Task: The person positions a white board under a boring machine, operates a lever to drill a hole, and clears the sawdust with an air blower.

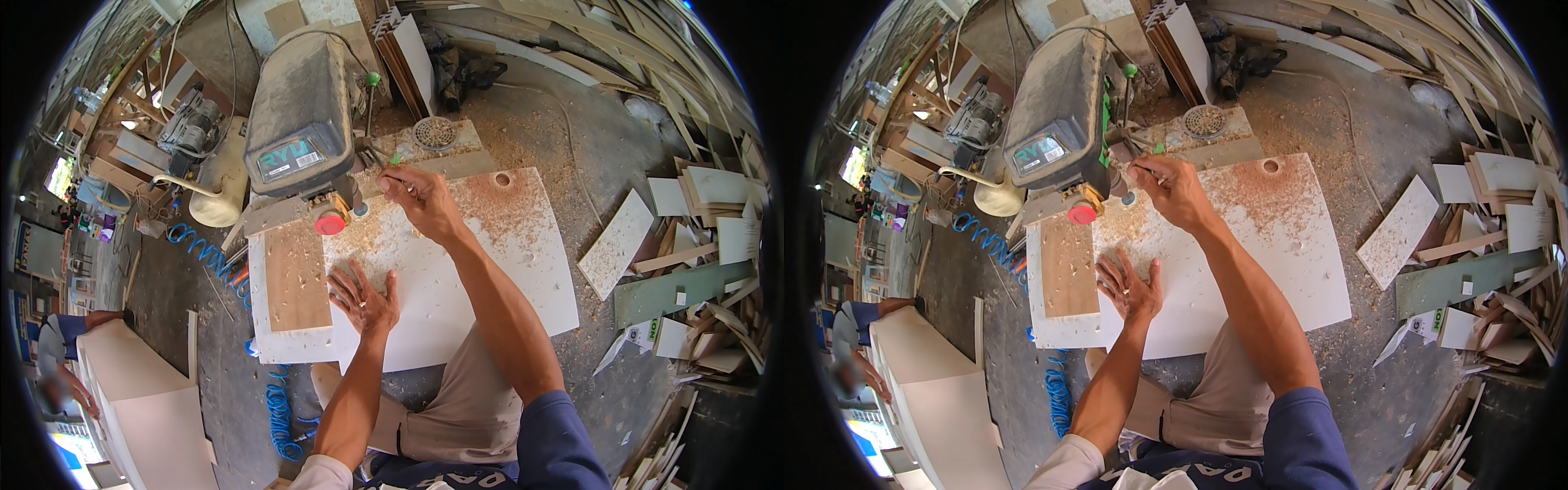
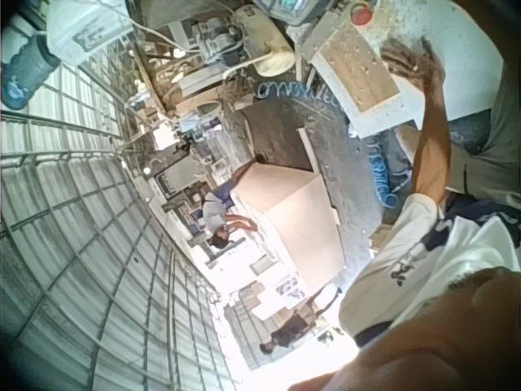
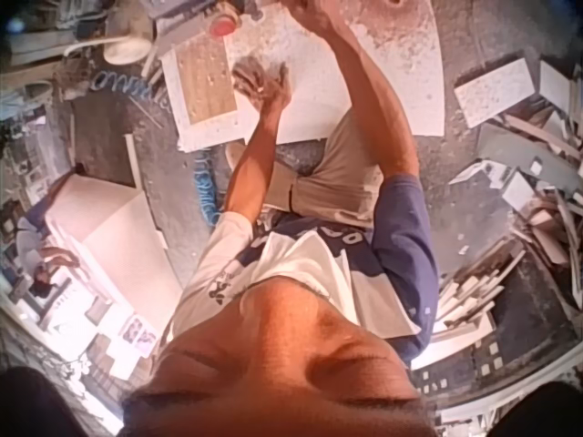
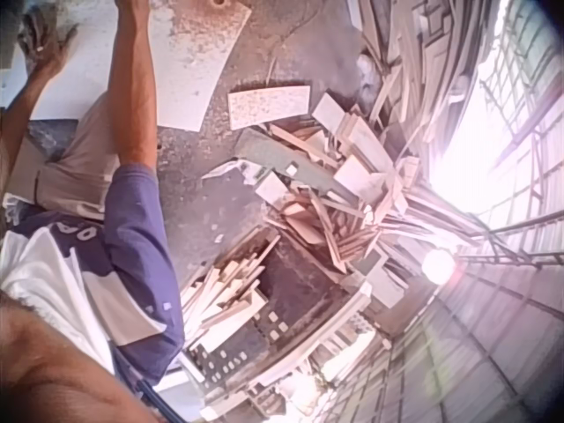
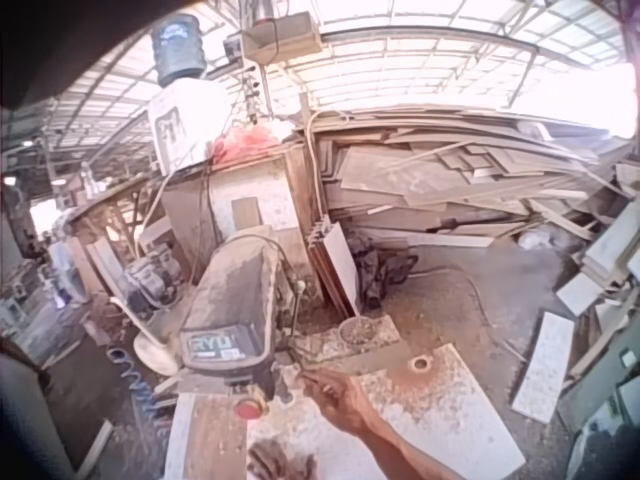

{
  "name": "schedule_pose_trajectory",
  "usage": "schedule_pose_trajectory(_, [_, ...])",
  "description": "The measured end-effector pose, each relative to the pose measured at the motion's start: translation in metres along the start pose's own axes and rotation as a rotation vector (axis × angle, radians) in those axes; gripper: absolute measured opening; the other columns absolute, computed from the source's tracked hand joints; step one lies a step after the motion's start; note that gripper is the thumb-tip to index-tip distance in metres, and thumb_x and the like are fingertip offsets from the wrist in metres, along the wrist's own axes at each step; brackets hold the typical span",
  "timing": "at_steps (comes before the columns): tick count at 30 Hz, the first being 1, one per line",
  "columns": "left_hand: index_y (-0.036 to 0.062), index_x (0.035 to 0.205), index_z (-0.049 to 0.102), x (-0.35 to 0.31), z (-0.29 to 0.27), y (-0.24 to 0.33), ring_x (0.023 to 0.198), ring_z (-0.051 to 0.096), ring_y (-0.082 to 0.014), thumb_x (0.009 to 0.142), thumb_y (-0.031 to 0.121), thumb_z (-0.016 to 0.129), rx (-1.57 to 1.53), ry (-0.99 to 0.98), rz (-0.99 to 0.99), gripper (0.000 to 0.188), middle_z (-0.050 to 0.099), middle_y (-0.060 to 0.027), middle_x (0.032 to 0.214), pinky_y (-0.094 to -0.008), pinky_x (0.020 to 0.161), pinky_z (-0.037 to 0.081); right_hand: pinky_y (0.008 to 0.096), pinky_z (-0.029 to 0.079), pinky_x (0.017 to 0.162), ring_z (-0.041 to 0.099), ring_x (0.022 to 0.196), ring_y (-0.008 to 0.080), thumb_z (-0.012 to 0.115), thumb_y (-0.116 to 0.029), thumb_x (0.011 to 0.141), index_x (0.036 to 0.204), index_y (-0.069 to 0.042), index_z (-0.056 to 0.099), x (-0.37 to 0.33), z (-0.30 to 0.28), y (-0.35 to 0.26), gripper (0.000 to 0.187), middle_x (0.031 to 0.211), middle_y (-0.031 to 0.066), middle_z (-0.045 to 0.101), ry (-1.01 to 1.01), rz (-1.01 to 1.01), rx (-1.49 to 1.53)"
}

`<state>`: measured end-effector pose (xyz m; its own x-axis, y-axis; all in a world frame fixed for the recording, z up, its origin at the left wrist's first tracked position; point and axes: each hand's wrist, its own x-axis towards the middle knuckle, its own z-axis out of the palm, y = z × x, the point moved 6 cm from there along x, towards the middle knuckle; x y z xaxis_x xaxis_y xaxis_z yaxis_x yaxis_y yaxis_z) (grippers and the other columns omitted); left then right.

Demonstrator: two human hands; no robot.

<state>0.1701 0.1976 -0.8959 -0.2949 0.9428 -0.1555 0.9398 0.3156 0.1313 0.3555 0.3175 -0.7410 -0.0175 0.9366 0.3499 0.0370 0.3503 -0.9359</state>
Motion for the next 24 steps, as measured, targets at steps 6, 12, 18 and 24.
schedule_pose_trajectory(6, [0.0128, 0.166, 0.001, 0.000, -0.002, 0.000, 0.157, -0.011, -0.0439, 0.097, 0.078, 0.029, -0.015, 0.010, 0.016, 0.099, -0.007, -0.0265, 0.170, -0.0609, 0.125, -0.002, 0.0348, 0.054, 0.076, 0.069, 0.087, 0.0226, 0.070, -0.020, 0.099, 0.113, 0.005, 0.072, 0.000, 0.000, -0.002, 0.029, 0.099, 0.0158, 0.074, -0.006, 0.008, -0.040])
schedule_pose_trajectory(12, [0.0127, 0.166, 0.001, 0.000, 0.000, -0.001, 0.157, -0.011, -0.0448, 0.097, 0.078, 0.030, -0.008, 0.012, 0.016, 0.099, -0.008, -0.0271, 0.170, -0.0624, 0.124, 0.000, 0.0288, 0.049, 0.066, 0.063, 0.075, 0.0120, 0.068, -0.032, 0.102, 0.112, 0.004, 0.072, 0.004, 0.001, -0.013, 0.038, 0.083, 0.0073, 0.069, 0.021, 0.091, -0.004])
schedule_pose_trajectory(18, [0.0091, 0.166, 0.003, -0.002, -0.006, 0.004, 0.156, -0.009, -0.0471, 0.098, 0.075, 0.029, 0.015, -0.002, 0.022, 0.098, -0.004, -0.0297, 0.169, -0.0621, 0.125, 0.001, 0.0277, 0.043, 0.057, 0.058, 0.064, 0.0085, 0.065, -0.042, 0.102, 0.094, 0.003, 0.070, 0.056, 0.001, -0.044, 0.046, 0.069, 0.0031, 0.064, 0.133, 0.127, 0.045])
schedule_pose_trajectory(24, [0.0088, 0.166, 0.002, -0.003, -0.007, 0.004, 0.156, -0.008, -0.0477, 0.099, 0.075, 0.029, 0.007, 0.005, 0.028, 0.098, -0.004, -0.0307, 0.168, -0.0632, 0.124, 0.002, 0.0312, 0.044, 0.057, 0.061, 0.061, 0.0113, 0.064, -0.048, 0.101, 0.083, 0.003, 0.068, 0.104, -0.004, -0.055, 0.054, 0.063, 0.0058, 0.063, 0.206, 0.181, -0.090])
